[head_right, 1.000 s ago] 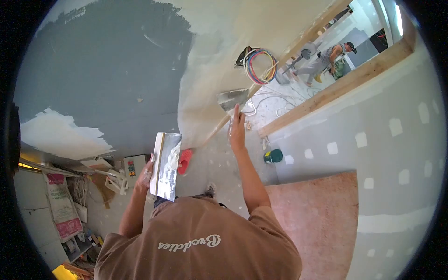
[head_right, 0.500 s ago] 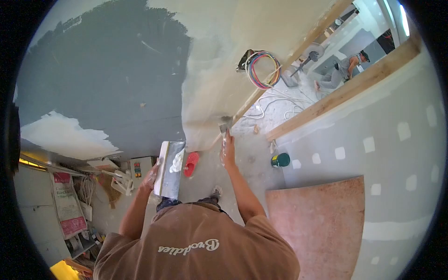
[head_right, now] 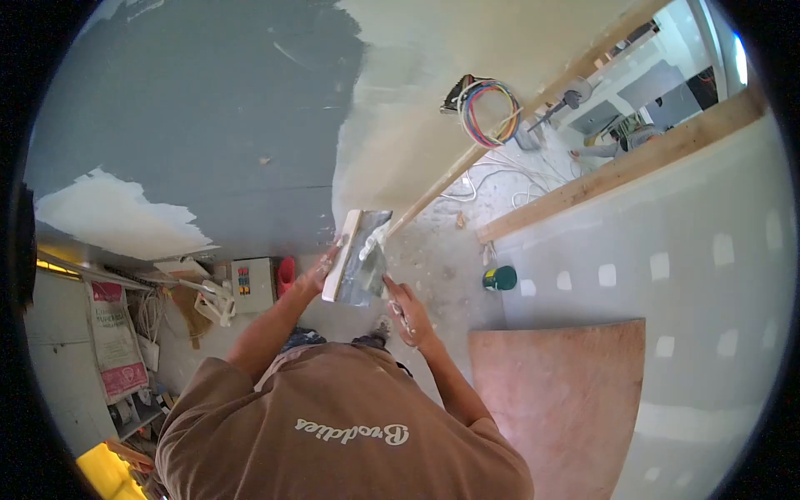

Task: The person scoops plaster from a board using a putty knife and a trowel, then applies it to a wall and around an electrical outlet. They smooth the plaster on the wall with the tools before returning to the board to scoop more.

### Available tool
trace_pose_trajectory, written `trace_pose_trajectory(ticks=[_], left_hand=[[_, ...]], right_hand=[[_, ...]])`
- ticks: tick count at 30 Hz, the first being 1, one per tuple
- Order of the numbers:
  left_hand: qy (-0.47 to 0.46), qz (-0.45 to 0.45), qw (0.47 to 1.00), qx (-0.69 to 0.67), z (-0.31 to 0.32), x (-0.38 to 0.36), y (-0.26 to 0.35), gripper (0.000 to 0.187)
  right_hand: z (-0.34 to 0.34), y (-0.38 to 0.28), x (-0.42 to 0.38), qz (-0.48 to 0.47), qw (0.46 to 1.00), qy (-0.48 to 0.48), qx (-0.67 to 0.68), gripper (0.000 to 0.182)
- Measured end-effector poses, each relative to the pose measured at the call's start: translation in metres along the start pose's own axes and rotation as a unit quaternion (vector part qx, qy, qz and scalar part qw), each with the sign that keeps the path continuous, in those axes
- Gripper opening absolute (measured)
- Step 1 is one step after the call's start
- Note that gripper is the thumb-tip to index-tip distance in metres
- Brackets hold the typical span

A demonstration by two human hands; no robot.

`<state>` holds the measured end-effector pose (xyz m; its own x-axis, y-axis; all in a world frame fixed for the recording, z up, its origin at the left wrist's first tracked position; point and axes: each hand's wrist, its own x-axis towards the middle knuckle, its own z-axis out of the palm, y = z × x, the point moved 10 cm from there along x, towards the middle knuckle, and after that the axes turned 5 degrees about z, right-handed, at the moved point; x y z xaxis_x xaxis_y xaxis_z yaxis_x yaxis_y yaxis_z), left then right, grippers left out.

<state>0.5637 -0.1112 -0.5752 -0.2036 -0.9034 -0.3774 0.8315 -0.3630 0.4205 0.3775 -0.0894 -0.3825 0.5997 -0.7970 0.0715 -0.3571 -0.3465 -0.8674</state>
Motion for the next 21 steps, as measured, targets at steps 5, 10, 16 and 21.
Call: trace_pose_trajectory(ticks=[5, 10, 16, 21], left_hand=[[0.075, 0.067, 0.993, 0.065, 0.048, -0.051, 0.066, 0.064], [0.194, 0.324, 0.865, 0.33, 0.111, -0.122, 0.143, 0.059], [0.154, 0.393, 0.771, 0.477, 0.147, -0.131, 0.139, 0.051], [0.085, 0.313, 0.774, 0.544, 0.157, -0.136, 0.109, 0.05]], right_hand=[[-0.011, 0.019, -0.024, -0.029, 0.995, 0.047, -0.088, 0.05], [0.002, 0.011, -0.044, 0.189, 0.798, 0.043, 0.57, 0.031], [0.042, -0.007, -0.022, 0.245, 0.747, -0.033, 0.617, 0.036], [-0.005, -0.024, 0.028, 0.139, 0.765, 0.008, 0.629, 0.032]])
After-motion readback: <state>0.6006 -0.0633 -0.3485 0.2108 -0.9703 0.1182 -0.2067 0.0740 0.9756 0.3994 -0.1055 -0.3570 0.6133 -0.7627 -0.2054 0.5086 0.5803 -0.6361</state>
